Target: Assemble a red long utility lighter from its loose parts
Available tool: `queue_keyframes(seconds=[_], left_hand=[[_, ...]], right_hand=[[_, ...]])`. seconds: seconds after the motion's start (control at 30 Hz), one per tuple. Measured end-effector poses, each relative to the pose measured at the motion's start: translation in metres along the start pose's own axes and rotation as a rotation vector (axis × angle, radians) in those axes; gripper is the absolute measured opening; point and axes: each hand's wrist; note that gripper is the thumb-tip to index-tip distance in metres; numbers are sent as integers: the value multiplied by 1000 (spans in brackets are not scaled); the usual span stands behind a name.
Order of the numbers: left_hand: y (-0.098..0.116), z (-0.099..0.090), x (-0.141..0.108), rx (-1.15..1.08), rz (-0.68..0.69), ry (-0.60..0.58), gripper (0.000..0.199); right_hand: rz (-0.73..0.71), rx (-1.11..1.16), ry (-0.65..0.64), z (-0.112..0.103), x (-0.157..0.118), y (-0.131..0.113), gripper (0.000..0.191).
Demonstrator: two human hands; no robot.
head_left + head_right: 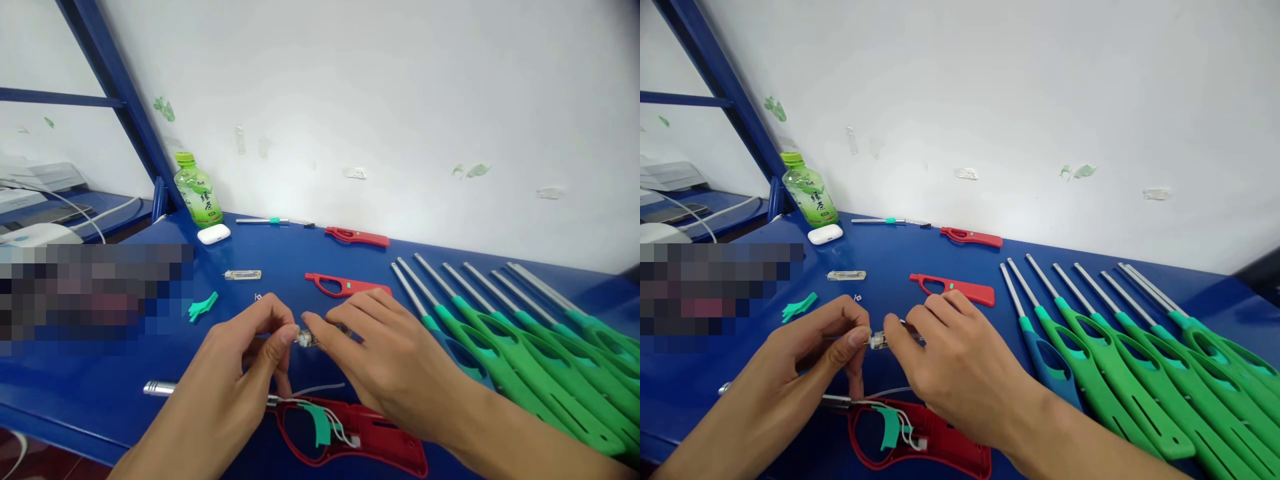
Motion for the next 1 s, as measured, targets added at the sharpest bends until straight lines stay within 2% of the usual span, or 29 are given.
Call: queue_keyframes(seconds=[0.17,0.33,0.57,0.7,0.83,1.0], left_hand=[[0,2,-5,12,-44,-58,51],[4,0,-5,11,-13,-61,50],[13,4,1,-72,27,53,53],[15,7,-4,-158,-11,87,56],[9,4,-11,-202,-56,112,55],[5,1,-11,-239,-119,-13,56]], right_hand=[[3,9,0,-4,1,-1,30],[24,69,-18,-6,3,-3,29],[28,99,-8,-6,3,-8,28],[-33,7,30,-8,3,-11,30],[-64,-50,77,-11,6,-15,31],[-85,-85,44,-15,8,-18,35]])
Point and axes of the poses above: each hand's wrist, its own x-axis towards the middle knuckle, its own z-axis out of the palm, y = z × x, and after that the axes turned 13 degrees about -x, right-handed
